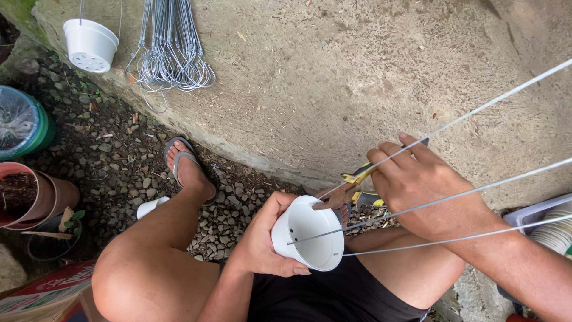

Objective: The person threads metal wires through holes in a white plastic pot, then uses pliers to twist and secure the wires into a loop for hanging. The person repeats this process with additional pots and wires.

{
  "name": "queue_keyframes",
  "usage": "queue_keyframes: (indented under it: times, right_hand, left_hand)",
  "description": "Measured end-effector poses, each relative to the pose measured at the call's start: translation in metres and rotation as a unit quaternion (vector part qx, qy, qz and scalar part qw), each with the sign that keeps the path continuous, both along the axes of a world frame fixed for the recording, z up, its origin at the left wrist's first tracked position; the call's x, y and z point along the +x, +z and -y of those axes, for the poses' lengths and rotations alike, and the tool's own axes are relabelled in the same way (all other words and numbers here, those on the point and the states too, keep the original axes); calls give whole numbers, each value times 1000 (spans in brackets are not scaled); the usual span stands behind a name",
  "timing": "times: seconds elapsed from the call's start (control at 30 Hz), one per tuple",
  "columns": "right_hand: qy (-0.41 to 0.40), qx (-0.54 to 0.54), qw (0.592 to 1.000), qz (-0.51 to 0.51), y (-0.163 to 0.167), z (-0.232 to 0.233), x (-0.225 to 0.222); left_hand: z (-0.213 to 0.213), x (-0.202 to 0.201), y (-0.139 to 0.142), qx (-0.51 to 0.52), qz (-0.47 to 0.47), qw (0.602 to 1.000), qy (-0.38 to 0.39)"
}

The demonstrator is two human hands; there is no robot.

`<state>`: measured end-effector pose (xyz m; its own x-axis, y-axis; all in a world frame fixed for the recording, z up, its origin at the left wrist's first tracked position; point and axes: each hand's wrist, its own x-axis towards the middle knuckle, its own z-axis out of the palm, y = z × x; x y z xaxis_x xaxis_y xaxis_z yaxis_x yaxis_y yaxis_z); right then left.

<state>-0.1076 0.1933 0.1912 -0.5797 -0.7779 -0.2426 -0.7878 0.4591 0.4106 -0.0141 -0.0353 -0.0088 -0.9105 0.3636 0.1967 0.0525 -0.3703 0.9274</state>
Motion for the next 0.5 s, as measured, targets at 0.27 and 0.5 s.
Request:
queue_keyframes:
  times: [0.27,0.5]
  right_hand:
    - [-21,-33,999,32,-7,-1,3]
    - [-23,-22,999,39,-8,-4,3]
  left_hand:
    - [3,-1,5,27,42,998,-30]
    - [3,-2,6,13,24,999,-25]
